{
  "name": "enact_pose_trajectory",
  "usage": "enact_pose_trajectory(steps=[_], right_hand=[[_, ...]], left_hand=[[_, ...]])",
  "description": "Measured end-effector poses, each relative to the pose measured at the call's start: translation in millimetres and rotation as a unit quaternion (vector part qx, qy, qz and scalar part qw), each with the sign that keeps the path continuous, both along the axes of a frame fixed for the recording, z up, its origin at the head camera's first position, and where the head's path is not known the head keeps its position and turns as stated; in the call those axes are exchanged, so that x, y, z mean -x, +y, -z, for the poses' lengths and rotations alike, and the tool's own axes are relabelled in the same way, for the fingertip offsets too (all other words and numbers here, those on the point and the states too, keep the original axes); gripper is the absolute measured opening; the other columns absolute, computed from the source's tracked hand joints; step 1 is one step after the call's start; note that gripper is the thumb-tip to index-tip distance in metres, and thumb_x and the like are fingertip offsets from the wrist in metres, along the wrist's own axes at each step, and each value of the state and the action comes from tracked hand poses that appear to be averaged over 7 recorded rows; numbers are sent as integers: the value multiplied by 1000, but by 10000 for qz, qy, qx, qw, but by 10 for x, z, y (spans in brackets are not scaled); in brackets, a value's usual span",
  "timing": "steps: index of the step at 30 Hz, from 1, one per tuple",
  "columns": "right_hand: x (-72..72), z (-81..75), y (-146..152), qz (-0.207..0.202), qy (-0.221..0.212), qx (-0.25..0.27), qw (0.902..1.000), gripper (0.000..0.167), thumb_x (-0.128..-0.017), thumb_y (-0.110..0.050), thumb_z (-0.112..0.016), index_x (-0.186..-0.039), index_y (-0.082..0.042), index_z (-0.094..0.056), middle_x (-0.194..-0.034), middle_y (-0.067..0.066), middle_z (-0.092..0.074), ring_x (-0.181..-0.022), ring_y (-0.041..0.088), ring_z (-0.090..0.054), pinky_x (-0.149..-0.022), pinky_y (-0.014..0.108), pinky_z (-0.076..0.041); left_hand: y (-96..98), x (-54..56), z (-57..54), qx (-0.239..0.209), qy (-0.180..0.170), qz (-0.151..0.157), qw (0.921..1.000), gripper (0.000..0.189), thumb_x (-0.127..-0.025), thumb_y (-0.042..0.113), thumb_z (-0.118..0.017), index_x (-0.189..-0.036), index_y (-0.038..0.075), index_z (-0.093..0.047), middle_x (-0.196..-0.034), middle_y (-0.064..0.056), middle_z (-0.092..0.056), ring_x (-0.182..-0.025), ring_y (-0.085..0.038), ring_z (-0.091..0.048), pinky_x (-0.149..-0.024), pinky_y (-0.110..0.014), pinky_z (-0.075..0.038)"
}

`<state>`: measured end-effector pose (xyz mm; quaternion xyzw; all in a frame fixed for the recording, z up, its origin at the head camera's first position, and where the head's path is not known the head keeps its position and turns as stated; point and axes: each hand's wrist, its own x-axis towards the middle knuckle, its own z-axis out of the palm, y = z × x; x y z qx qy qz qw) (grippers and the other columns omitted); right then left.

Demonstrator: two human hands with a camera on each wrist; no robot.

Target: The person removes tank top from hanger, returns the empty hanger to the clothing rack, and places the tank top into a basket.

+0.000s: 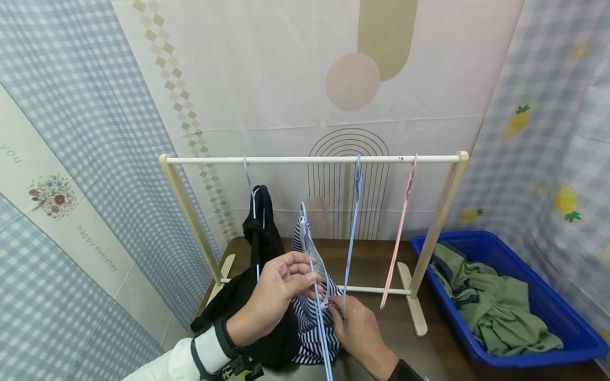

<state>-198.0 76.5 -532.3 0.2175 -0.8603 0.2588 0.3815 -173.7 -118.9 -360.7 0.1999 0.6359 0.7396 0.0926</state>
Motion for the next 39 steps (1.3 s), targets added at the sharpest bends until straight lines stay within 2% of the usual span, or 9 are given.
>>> enact_pose_trajectory(steps=[8,20,29,34,39], right_hand=[[1,-1,35,-27,-47,-78,10000,24,-79,-8,-90,-99,-16,-80,-85,-3,-74,-76,11,-71,-59,28,-56],[25,50,30,-125,222,-59,9997,25,-75,-9,-91,-95,-18,-79,-83,-4,-71,-75,10,-68,-60,27,-55],[49,42,19,-231,145,-15,9996,27,-74,-11,-92,-97,-15,-79,-85,-2,-77,-79,13,-68,-63,27,-56],[92,45,3,-436,213,74,9988,24,-79,-17,-90,-100,-15,-77,-91,-1,-77,-86,15,-68,-73,30,-56],[145,19,-62,-584,228,246,9977,39,-83,-17,-87,-118,-5,-77,-117,10,-78,-107,27,-72,-91,41,-60]], left_hand=[[-22,12,10,82,-52,-117,9999,36,-104,1,-63,-135,-12,-50,-97,4,-75,-86,-9,-76,-78,-24,-67],[-58,-2,52,19,-21,-37,10000,34,-103,2,-64,-132,-10,-52,-98,2,-74,-85,-8,-76,-77,-24,-67],[-27,-23,58,2,-43,-30,10000,38,-103,1,-63,-133,-17,-48,-97,3,-72,-85,-6,-74,-77,-24,-67],[-34,-37,68,15,-14,9,10000,36,-103,2,-64,-132,-14,-50,-98,2,-73,-85,-6,-75,-80,-24,-67],[-39,-41,78,-24,-12,67,10000,35,-104,4,-65,-132,-10,-51,-102,-2,-72,-88,-8,-75,-81,-25,-67]])
